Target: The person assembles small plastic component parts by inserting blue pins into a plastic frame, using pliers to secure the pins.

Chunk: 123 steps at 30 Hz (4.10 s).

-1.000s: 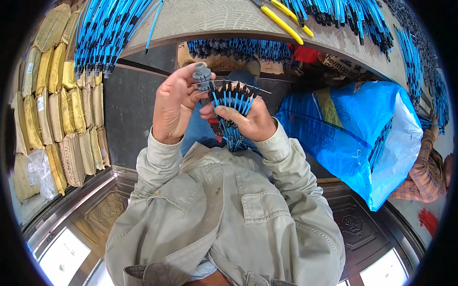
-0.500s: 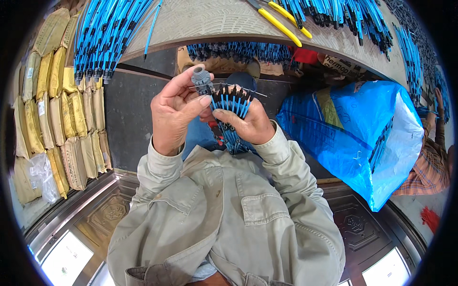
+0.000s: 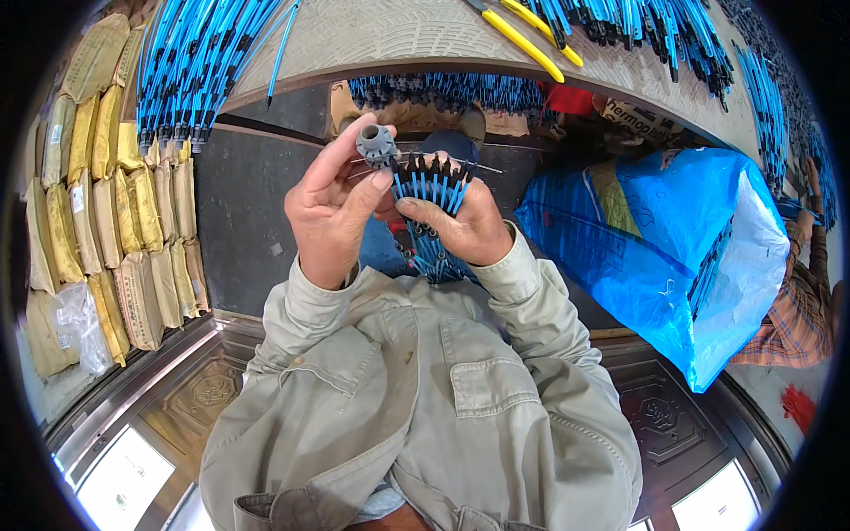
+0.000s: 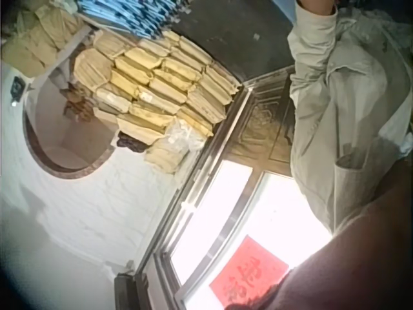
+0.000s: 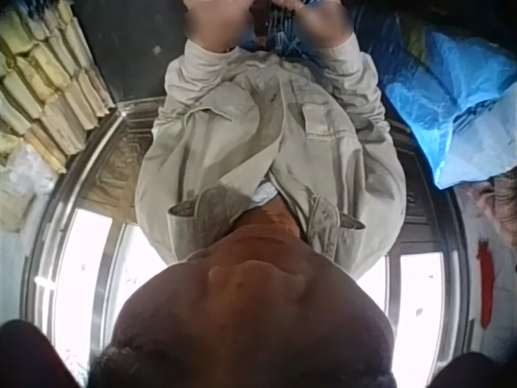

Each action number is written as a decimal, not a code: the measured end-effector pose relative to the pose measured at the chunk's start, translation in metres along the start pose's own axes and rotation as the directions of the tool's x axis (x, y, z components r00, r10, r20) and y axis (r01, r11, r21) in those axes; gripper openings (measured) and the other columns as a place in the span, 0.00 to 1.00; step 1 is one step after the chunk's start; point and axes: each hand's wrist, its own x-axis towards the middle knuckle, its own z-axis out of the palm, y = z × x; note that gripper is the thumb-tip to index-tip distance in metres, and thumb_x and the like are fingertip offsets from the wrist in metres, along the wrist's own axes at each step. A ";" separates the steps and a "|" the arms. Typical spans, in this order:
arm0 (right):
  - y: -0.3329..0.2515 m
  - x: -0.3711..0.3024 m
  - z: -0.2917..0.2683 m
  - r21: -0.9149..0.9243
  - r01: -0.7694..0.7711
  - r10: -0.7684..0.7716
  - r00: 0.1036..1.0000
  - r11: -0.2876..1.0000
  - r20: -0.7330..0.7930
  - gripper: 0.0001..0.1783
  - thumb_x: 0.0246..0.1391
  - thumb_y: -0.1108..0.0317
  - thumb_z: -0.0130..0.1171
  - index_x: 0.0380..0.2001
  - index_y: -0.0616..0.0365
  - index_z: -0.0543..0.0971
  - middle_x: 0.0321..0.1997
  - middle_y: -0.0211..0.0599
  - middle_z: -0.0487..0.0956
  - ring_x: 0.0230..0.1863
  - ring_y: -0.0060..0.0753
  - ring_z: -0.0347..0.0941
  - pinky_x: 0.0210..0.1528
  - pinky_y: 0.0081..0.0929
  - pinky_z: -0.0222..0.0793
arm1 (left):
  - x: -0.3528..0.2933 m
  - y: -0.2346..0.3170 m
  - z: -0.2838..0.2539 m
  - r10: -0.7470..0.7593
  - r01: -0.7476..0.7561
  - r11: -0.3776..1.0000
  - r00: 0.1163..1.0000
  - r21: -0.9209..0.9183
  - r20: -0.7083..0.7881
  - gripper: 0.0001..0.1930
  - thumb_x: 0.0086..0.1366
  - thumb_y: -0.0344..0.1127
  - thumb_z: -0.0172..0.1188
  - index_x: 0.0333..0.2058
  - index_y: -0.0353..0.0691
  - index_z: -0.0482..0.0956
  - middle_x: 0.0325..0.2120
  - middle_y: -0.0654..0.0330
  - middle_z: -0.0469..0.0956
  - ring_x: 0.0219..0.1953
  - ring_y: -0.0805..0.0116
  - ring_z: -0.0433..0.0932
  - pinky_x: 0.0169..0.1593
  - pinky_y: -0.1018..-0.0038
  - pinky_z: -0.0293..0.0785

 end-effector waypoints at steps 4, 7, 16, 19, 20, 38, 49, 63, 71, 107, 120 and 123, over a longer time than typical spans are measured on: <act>-0.005 -0.001 0.003 -0.015 0.004 -0.004 0.999 1.000 -0.034 0.09 0.51 0.77 0.54 0.37 0.65 0.74 0.34 0.32 0.74 0.34 0.22 0.70 0.36 0.21 0.67 | -0.002 -0.001 0.002 0.019 -0.019 0.999 1.000 0.028 0.003 0.24 0.59 0.26 0.56 0.53 0.28 0.64 0.46 0.51 0.73 0.42 0.72 0.73 0.44 0.77 0.71; -0.005 -0.001 0.005 0.008 -0.012 0.012 0.998 1.000 -0.060 0.08 0.51 0.77 0.55 0.36 0.65 0.75 0.34 0.32 0.73 0.33 0.22 0.69 0.36 0.21 0.66 | -0.004 0.000 0.002 -0.037 0.037 0.999 0.999 -0.028 0.008 0.23 0.60 0.27 0.55 0.53 0.28 0.64 0.45 0.51 0.73 0.43 0.72 0.73 0.45 0.77 0.71; 0.006 0.000 0.002 -0.080 0.052 -0.059 0.994 0.995 -0.092 0.13 0.48 0.76 0.58 0.39 0.63 0.74 0.31 0.25 0.76 0.30 0.15 0.68 0.33 0.16 0.66 | -0.004 -0.001 0.000 -0.020 0.020 1.000 0.999 -0.002 0.042 0.22 0.61 0.27 0.54 0.54 0.28 0.64 0.46 0.52 0.73 0.44 0.71 0.73 0.47 0.77 0.70; 0.003 0.000 0.003 -0.073 0.049 -0.057 0.993 0.996 -0.104 0.12 0.48 0.76 0.58 0.39 0.64 0.75 0.32 0.27 0.75 0.31 0.18 0.69 0.34 0.19 0.66 | -0.004 -0.002 0.001 -0.010 0.011 1.000 0.999 -0.013 0.044 0.22 0.61 0.27 0.54 0.54 0.28 0.64 0.46 0.52 0.73 0.45 0.71 0.72 0.47 0.76 0.70; 0.002 0.000 0.005 -0.039 0.034 -0.039 0.992 0.999 -0.116 0.11 0.49 0.76 0.58 0.38 0.64 0.75 0.32 0.30 0.73 0.32 0.21 0.69 0.35 0.21 0.66 | -0.004 -0.002 0.001 -0.004 0.005 1.000 0.999 -0.017 0.041 0.22 0.61 0.27 0.53 0.54 0.28 0.64 0.46 0.52 0.73 0.45 0.71 0.72 0.48 0.76 0.69; 0.006 -0.005 0.003 -0.074 0.089 -0.095 0.992 0.993 -0.081 0.07 0.51 0.75 0.57 0.34 0.64 0.76 0.32 0.35 0.72 0.31 0.25 0.69 0.33 0.23 0.65 | -0.011 0.008 0.008 -0.147 0.146 0.974 0.989 -0.175 0.011 0.23 0.57 0.18 0.54 0.53 0.29 0.65 0.46 0.59 0.67 0.46 0.75 0.70 0.47 0.81 0.67; -0.003 -0.003 0.006 -0.022 0.051 -0.050 0.999 0.998 0.019 0.14 0.52 0.74 0.56 0.42 0.66 0.70 0.33 0.35 0.76 0.35 0.22 0.73 0.37 0.21 0.69 | -0.012 0.005 0.011 -0.054 0.043 0.995 0.991 -0.093 -0.126 0.22 0.53 0.22 0.62 0.49 0.29 0.70 0.42 0.62 0.68 0.41 0.76 0.72 0.43 0.82 0.70; 0.006 0.007 0.005 -0.108 0.139 -0.139 0.990 0.984 0.000 0.21 0.47 0.72 0.62 0.44 0.63 0.67 0.38 0.33 0.71 0.40 0.23 0.70 0.44 0.22 0.65 | -0.009 -0.004 0.006 -0.083 0.056 0.984 0.984 -0.167 -0.156 0.19 0.59 0.31 0.59 0.48 0.30 0.71 0.40 0.62 0.74 0.41 0.78 0.71 0.44 0.83 0.67; 0.014 0.010 0.009 0.108 0.285 -0.267 0.952 0.952 -0.152 0.25 0.46 0.66 0.63 0.44 0.60 0.63 0.42 0.36 0.67 0.43 0.29 0.66 0.49 0.26 0.62 | -0.008 -0.006 0.000 -0.130 0.096 0.953 0.986 -0.286 -0.100 0.19 0.60 0.30 0.57 0.49 0.29 0.70 0.44 0.59 0.74 0.44 0.75 0.71 0.50 0.79 0.65; 0.007 0.011 0.010 -0.227 0.566 -0.601 0.660 0.792 -0.451 0.08 0.61 0.67 0.40 0.38 0.59 0.64 0.38 0.52 0.70 0.28 0.32 0.70 0.30 0.27 0.74 | -0.014 0.005 0.006 -0.080 0.070 0.989 0.994 -0.129 -0.076 0.20 0.60 0.31 0.57 0.48 0.27 0.70 0.41 0.54 0.75 0.45 0.71 0.72 0.52 0.77 0.63; 0.007 0.008 0.008 -0.089 0.565 -0.526 0.684 0.821 -0.505 0.11 0.62 0.64 0.41 0.38 0.61 0.65 0.38 0.49 0.70 0.32 0.32 0.71 0.30 0.28 0.74 | -0.014 0.005 0.009 -0.053 0.050 0.989 0.998 -0.136 -0.023 0.18 0.60 0.31 0.57 0.48 0.28 0.70 0.39 0.59 0.73 0.41 0.75 0.70 0.46 0.80 0.63; 0.002 0.008 0.012 0.010 0.557 -0.469 0.709 0.830 -0.527 0.14 0.60 0.61 0.45 0.41 0.61 0.64 0.38 0.48 0.71 0.33 0.32 0.71 0.31 0.27 0.73 | -0.014 0.006 0.008 -0.064 0.061 0.991 0.998 -0.120 -0.021 0.20 0.60 0.33 0.56 0.48 0.26 0.70 0.41 0.54 0.75 0.44 0.71 0.72 0.52 0.76 0.64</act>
